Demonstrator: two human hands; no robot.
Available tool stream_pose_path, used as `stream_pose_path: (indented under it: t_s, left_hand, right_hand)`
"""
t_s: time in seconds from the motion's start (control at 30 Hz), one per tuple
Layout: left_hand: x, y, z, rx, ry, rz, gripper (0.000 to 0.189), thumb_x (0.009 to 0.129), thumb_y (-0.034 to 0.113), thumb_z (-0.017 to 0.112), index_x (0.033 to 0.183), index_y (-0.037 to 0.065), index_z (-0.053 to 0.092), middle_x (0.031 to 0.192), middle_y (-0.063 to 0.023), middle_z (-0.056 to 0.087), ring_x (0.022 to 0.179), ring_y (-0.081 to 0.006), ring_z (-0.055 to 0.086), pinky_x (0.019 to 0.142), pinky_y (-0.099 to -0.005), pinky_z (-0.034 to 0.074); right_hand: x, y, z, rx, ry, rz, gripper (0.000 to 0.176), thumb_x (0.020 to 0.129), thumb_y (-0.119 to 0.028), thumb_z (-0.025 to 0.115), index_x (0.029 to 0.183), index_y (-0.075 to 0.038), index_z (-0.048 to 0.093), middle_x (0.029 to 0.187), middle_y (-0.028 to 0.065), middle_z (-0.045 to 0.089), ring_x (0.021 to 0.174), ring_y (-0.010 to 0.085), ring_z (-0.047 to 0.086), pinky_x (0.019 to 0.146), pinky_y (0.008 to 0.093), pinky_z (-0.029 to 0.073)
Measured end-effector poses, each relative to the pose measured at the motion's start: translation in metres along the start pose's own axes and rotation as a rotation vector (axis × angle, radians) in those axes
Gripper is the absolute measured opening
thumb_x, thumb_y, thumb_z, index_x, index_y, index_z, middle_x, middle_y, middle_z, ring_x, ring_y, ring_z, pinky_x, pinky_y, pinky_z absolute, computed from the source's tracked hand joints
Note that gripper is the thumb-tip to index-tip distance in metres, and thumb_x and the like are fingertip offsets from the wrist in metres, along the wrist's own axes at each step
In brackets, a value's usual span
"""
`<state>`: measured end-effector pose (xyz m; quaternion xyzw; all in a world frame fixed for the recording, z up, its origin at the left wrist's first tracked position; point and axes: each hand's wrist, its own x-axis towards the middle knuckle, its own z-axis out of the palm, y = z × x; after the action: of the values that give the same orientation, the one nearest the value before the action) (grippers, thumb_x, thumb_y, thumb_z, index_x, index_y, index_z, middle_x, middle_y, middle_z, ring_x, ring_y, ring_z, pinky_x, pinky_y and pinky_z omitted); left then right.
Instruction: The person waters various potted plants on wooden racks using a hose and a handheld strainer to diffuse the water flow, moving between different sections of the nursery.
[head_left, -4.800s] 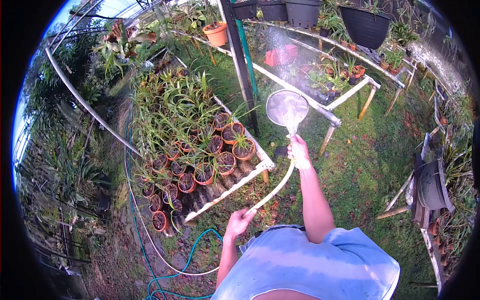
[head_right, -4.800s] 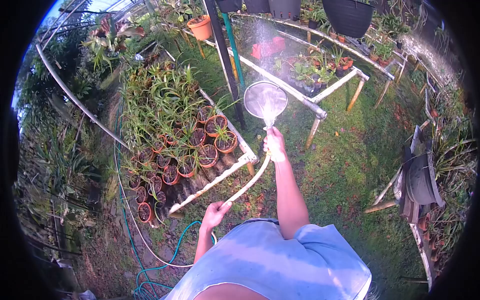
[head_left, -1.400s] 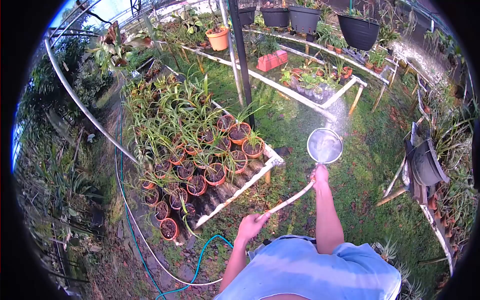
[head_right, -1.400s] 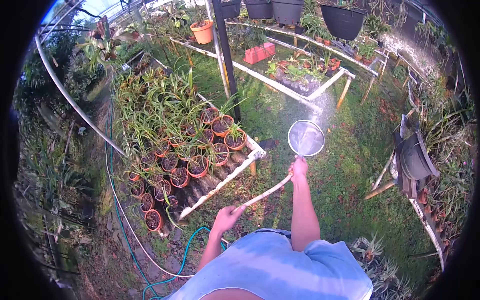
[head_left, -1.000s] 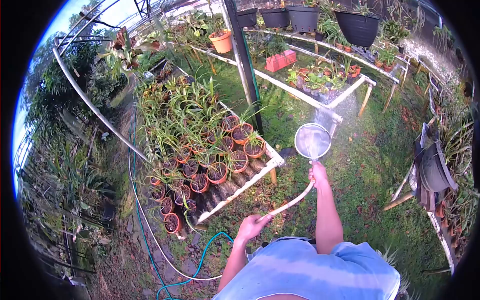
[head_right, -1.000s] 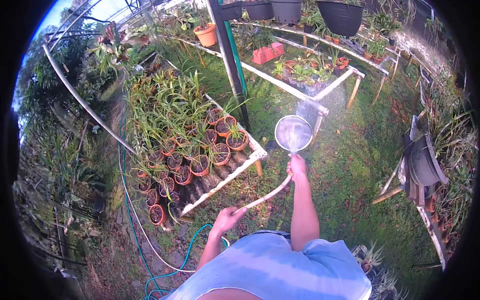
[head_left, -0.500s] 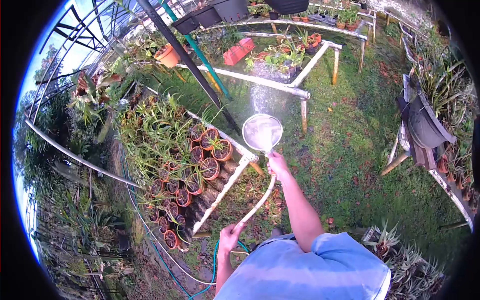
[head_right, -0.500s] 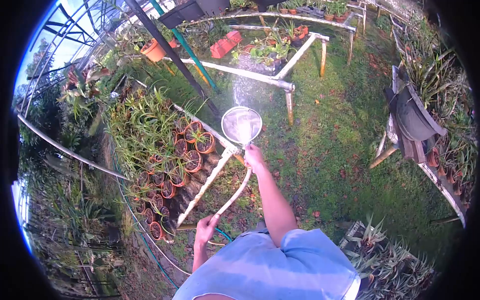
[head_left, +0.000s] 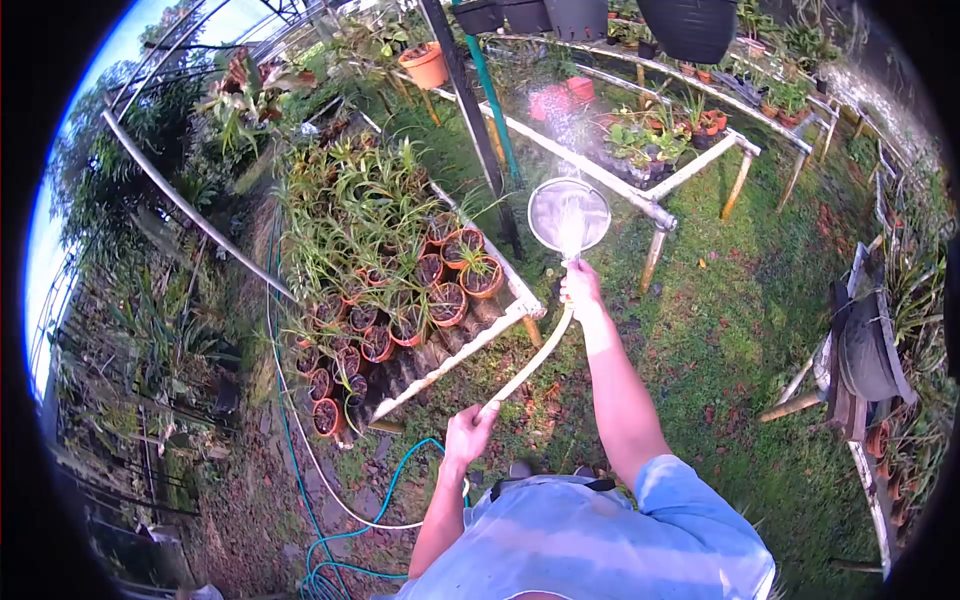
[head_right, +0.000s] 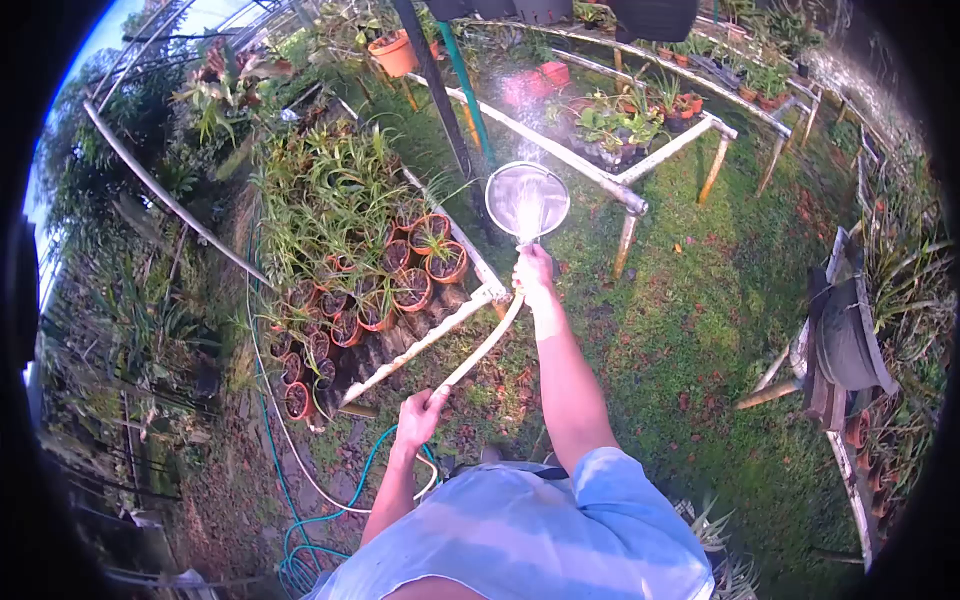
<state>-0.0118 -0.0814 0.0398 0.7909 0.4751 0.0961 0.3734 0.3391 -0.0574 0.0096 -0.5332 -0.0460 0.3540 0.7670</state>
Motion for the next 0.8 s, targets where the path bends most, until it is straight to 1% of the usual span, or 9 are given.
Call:
stream_pose_path:
  t_s: [0.03, 0.27, 0.37, 0.4, 0.43, 0.57, 0.6, 0.77, 0.8]
  left_hand:
    - [-0.001, -0.002, -0.005, -0.026, 0.014, -0.013, 0.057, 0.091, 0.050, 0.060, 0.065, 0.000, 0.057, 0.054, -0.0079, 0.050, 0.054, -0.0144, 0.045, 0.053, -0.0368, 0.040]
    - [-0.012, -0.007, -0.048, 0.007, 0.081, -0.066, 0.062, 0.088, 0.060, 0.056, 0.071, 0.001, 0.062, 0.061, -0.0180, 0.060, 0.064, -0.0343, 0.063, 0.064, -0.0438, 0.048]
    - [-0.008, -0.033, -0.057, -0.063, 0.090, -0.028, 0.060, 0.088, 0.060, 0.056, 0.077, 0.002, 0.066, 0.063, -0.0171, 0.062, 0.068, -0.0346, 0.065, 0.067, -0.0447, 0.049]
    - [-0.008, -0.037, -0.065, -0.038, 0.014, -0.074, 0.060, 0.086, 0.064, 0.054, 0.081, 0.006, 0.068, 0.073, -0.0183, 0.067, 0.078, -0.0362, 0.068, 0.075, -0.0467, 0.051]
    - [-0.011, -0.039, -0.075, -0.031, 0.011, -0.074, 0.062, 0.086, 0.065, 0.053, 0.081, 0.006, 0.069, 0.073, -0.0183, 0.067, 0.079, -0.0361, 0.068, 0.076, -0.0465, 0.052]
    - [-0.004, -0.074, -0.093, -0.079, 0.007, -0.089, 0.063, 0.086, 0.066, 0.052, 0.079, 0.005, 0.068, 0.076, -0.0190, 0.068, 0.081, -0.0362, 0.068, 0.077, -0.0467, 0.052]
    - [0.000, -0.081, -0.100, -0.089, -0.007, -0.098, 0.064, 0.086, 0.067, 0.051, 0.080, 0.005, 0.068, 0.076, -0.0191, 0.068, 0.081, -0.0362, 0.068, 0.078, -0.0467, 0.052]
    - [0.019, -0.115, -0.128, -0.046, -0.109, -0.013, 0.063, 0.086, 0.066, 0.051, 0.081, 0.006, 0.069, 0.077, -0.0189, 0.068, 0.083, -0.0362, 0.068, 0.078, -0.0474, 0.051]
    - [0.028, -0.132, -0.118, -0.081, -0.097, 0.039, 0.063, 0.087, 0.065, 0.052, 0.079, 0.004, 0.068, 0.070, -0.0161, 0.066, 0.076, -0.0321, 0.068, 0.073, -0.0439, 0.050]
  right_hand:
    - [0.002, 0.002, 0.004, -0.032, -0.024, 0.008, 0.017, 0.100, -0.025, 0.047, 0.100, -0.009, 0.054, 0.060, 0.0004, 0.045, 0.041, 0.0110, 0.043, 0.036, 0.0277, 0.038]
    - [0.002, 0.013, 0.047, -0.047, -0.024, 0.059, 0.018, 0.099, -0.023, 0.044, 0.110, -0.012, 0.051, 0.064, 0.0001, 0.044, 0.044, 0.0084, 0.039, 0.038, 0.0242, 0.034]
    - [0.000, 0.019, 0.062, -0.058, -0.098, 0.118, 0.013, 0.098, -0.021, 0.046, 0.105, -0.011, 0.049, 0.065, 0.0000, 0.043, 0.046, 0.0075, 0.039, 0.038, 0.0232, 0.035]
    - [-0.001, 0.023, 0.067, -0.080, -0.106, 0.133, 0.012, 0.098, -0.022, 0.046, 0.103, -0.011, 0.048, 0.065, -0.0003, 0.043, 0.046, 0.0075, 0.039, 0.038, 0.0230, 0.035]
    - [-0.003, 0.027, 0.074, -0.097, -0.112, 0.146, 0.011, 0.098, -0.022, 0.046, 0.101, -0.011, 0.047, 0.065, -0.0006, 0.044, 0.046, 0.0075, 0.040, 0.038, 0.0228, 0.035]
    - [-0.007, 0.049, 0.098, -0.069, -0.075, 0.134, 0.011, 0.097, -0.023, 0.047, 0.093, -0.012, 0.045, 0.066, -0.0003, 0.043, 0.045, 0.0075, 0.040, 0.038, 0.0228, 0.036]
    - [-0.009, 0.055, 0.105, -0.041, -0.018, 0.108, 0.020, 0.096, -0.025, 0.051, 0.082, -0.012, 0.046, 0.063, -0.0015, 0.044, 0.043, 0.0071, 0.039, 0.037, 0.0217, 0.034]
    - [-0.029, 0.068, 0.116, -0.073, 0.009, 0.154, 0.020, 0.096, -0.024, 0.050, 0.081, -0.012, 0.044, 0.061, -0.0022, 0.042, 0.043, 0.0074, 0.039, 0.036, 0.0221, 0.033]
    - [-0.033, 0.072, 0.116, -0.045, 0.054, 0.133, 0.020, 0.096, -0.025, 0.050, 0.082, -0.012, 0.044, 0.061, -0.0023, 0.042, 0.043, 0.0072, 0.038, 0.036, 0.0221, 0.033]
